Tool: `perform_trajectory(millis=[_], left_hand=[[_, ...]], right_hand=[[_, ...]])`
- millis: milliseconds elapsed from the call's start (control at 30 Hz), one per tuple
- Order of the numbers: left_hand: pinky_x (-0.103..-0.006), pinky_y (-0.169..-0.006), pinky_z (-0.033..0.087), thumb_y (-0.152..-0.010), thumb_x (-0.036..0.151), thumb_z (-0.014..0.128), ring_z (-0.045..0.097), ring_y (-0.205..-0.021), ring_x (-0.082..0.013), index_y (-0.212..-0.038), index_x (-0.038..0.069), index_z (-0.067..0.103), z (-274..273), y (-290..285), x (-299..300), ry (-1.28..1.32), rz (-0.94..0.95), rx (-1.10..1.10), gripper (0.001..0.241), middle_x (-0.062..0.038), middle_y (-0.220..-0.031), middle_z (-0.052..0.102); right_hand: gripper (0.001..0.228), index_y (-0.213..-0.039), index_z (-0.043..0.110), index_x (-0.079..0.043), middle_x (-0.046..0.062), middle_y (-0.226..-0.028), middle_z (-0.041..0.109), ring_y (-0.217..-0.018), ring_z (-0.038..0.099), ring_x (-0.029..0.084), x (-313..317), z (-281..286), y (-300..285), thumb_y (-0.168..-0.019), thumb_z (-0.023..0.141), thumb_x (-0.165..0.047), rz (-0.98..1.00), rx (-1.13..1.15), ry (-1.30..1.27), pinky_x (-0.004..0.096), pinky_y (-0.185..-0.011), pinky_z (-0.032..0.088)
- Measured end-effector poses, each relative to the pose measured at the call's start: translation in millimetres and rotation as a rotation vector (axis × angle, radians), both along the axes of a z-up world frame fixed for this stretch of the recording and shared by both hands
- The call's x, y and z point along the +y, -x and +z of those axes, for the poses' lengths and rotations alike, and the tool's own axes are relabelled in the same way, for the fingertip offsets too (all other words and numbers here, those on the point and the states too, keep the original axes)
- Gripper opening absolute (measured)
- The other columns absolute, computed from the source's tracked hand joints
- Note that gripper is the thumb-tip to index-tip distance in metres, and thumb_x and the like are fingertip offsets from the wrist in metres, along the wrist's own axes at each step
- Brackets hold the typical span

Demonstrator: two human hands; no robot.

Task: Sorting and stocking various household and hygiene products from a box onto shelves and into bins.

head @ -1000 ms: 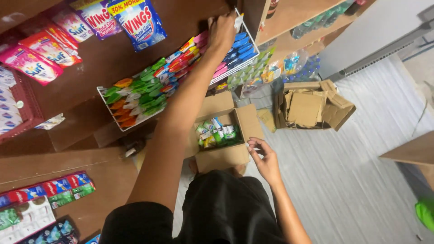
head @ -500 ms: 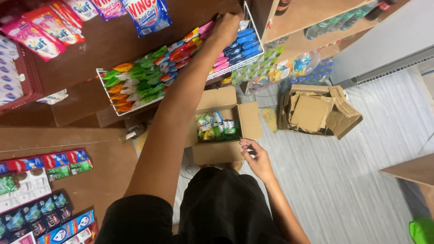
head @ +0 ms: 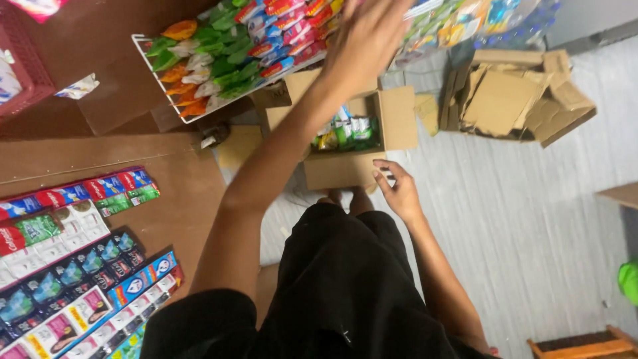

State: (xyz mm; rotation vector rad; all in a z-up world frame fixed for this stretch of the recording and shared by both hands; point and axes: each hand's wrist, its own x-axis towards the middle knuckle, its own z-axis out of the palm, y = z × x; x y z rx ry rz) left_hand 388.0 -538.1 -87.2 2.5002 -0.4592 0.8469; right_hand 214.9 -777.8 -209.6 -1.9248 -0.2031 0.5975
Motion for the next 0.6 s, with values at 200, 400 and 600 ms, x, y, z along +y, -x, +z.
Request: perform_trajectory(millis=[200, 400, 600], left_hand=[[-0.0404, -0.099, 0.054, -0.103, 0.015, 0.069, 0.067, -0.111, -0.0288, -0.130, 0.007, 0.064, -93, 150, -15, 0.295, -0.105, 0.469, 0.029, -0.012, -0.124, 0.070], [-0.0442, -0.097, 0.055, -0.104, 0.024, 0.066, 0.067, -0.115, -0.0362, -0.134, 0.008, 0.063, -278, 227, 10, 0.390, 0.038, 0.885, 0.035, -0.016, -0.125, 0.069], [-0.0438, -0.097, 0.053, -0.106, 0.031, 0.060, 0.065, -0.122, -0.0372, -0.139, 0.007, 0.056, -472, 246, 40, 0.386, 0.177, 1.101, 0.041, -0.017, -0.134, 0.068]], right_hand=[[0.028, -0.123, 0.070, -0.005, 0.018, -0.128, 0.069, -0.120, 0.064, 0.037, 18, -116, 11, -0.095, 0.070, -0.011, 0.060, -0.281, 0.088, 0.045, -0.104, 0.050], [0.040, -0.130, 0.067, -0.012, 0.015, -0.150, 0.054, -0.136, 0.049, 0.041, 42, -263, 24, -0.091, 0.069, -0.015, 0.151, -0.239, 0.286, 0.049, -0.113, 0.041], [0.056, -0.149, 0.054, -0.019, 0.012, -0.168, 0.029, -0.154, 0.021, 0.040, 51, -399, 42, -0.097, 0.063, -0.041, 0.289, -0.201, 0.574, 0.059, -0.121, 0.020]])
